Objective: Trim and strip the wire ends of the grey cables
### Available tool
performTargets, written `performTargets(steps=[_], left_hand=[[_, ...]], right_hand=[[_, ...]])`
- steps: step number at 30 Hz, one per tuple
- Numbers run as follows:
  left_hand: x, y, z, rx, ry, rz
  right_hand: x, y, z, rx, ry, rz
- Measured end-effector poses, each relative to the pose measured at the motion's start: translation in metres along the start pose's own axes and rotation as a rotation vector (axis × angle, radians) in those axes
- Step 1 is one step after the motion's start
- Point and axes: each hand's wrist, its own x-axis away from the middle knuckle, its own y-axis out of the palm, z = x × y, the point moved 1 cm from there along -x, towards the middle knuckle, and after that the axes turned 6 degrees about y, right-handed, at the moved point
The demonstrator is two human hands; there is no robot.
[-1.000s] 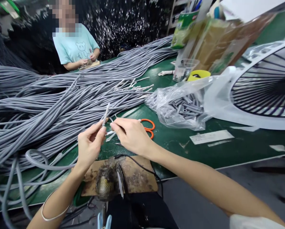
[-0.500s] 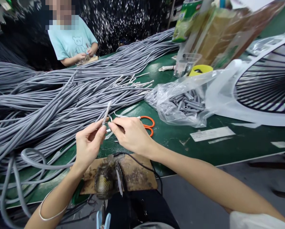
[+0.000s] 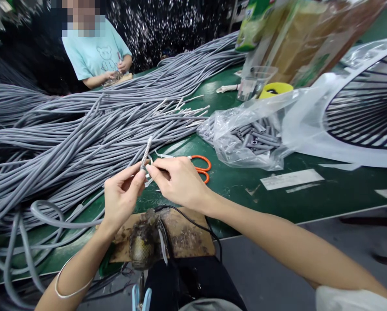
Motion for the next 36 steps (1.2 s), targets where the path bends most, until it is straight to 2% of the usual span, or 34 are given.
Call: performTargets(steps=[7, 17, 20, 25, 27, 32, 36], left_hand=[[0.000, 0.000, 0.001, 0.012, 0.006, 0.004], [0.002, -0.003, -0.001, -0.185, 0.073, -0.054], [0.001, -0.002, 0.001, -0.187, 0.052, -0.046], [-0.004, 0.000, 0.004, -0.064, -0.076, -0.033], [-0.004, 0.000, 0.005, -0.056, -0.082, -0.014], [0.000, -0.006, 0.009, -0.271, 0.142, 0.124], [0.004, -0.007, 0.010, -0.422, 0.276, 0.136]], right_hand=[[0.002, -0.002, 0.001, 0.080, -0.028, 0.047], [0.001, 0.000, 0.001, 0.003, -0.033, 0.021], [0.006, 0.004, 0.001, 0.085, -0.101, 0.103], [0.012, 0.010, 0.001, 0.379, -0.275, 0.297], [0.012, 0.009, 0.000, 0.445, -0.333, 0.346], [0.008, 0.000, -0.005, 0.464, -0.362, 0.340], [0.008, -0.001, -0.005, 0.377, -0.359, 0.317]])
